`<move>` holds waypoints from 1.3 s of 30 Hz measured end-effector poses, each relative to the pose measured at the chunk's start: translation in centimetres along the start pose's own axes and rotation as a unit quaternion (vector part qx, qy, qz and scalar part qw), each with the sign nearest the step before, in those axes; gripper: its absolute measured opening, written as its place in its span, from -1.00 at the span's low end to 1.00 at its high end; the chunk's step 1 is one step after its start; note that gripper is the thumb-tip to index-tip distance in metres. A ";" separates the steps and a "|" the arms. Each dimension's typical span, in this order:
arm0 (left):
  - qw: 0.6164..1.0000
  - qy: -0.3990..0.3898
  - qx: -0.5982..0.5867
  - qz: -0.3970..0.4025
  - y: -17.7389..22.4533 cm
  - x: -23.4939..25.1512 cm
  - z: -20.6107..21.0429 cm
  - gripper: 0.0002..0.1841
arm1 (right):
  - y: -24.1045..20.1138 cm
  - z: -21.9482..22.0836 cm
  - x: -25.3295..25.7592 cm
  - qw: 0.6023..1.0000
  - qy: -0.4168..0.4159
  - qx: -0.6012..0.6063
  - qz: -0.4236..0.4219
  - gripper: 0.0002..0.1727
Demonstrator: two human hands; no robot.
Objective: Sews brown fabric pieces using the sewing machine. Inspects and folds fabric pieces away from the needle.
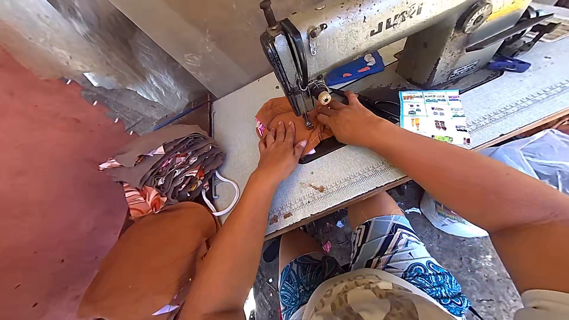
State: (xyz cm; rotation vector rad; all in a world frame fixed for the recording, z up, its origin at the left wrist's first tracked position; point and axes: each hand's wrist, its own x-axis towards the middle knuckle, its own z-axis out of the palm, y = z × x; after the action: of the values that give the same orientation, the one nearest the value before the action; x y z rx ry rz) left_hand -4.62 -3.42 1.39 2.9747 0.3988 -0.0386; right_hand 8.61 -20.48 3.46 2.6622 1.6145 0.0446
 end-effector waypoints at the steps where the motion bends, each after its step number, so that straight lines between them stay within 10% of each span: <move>1: 1.000 -0.007 0.002 -0.008 -0.1 0.4 -0.1 -0.24 | 0.1 0.0 0.5 1.000 -0.003 -0.006 0.003 -0.49; 12: 0.991 0.093 -0.092 -0.030 -2.1 3.3 1.4 -0.24 | 1.2 0.8 3.6 0.999 0.019 -0.004 0.032 -0.59; 20: 0.940 0.240 -0.242 -0.031 -3.0 1.4 -0.1 -0.31 | 5.6 1.5 -4.7 0.992 0.092 0.034 0.084 -0.42; 28: 0.966 0.214 -0.132 0.064 -6.4 -10.3 -8.7 -0.34 | 8.7 1.8 -4.8 0.982 0.168 0.024 0.083 -0.54; 39: 0.950 0.202 -0.151 -0.184 -19.2 -30.5 -6.6 -0.67 | -14.4 -1.7 -2.2 0.904 0.175 0.157 -0.357 -0.72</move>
State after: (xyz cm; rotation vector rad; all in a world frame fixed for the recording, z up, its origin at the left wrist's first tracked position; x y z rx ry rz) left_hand -39.07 7.87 6.63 2.5531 0.9133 0.5493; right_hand -5.26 -15.72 4.62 2.1383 2.8311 0.2760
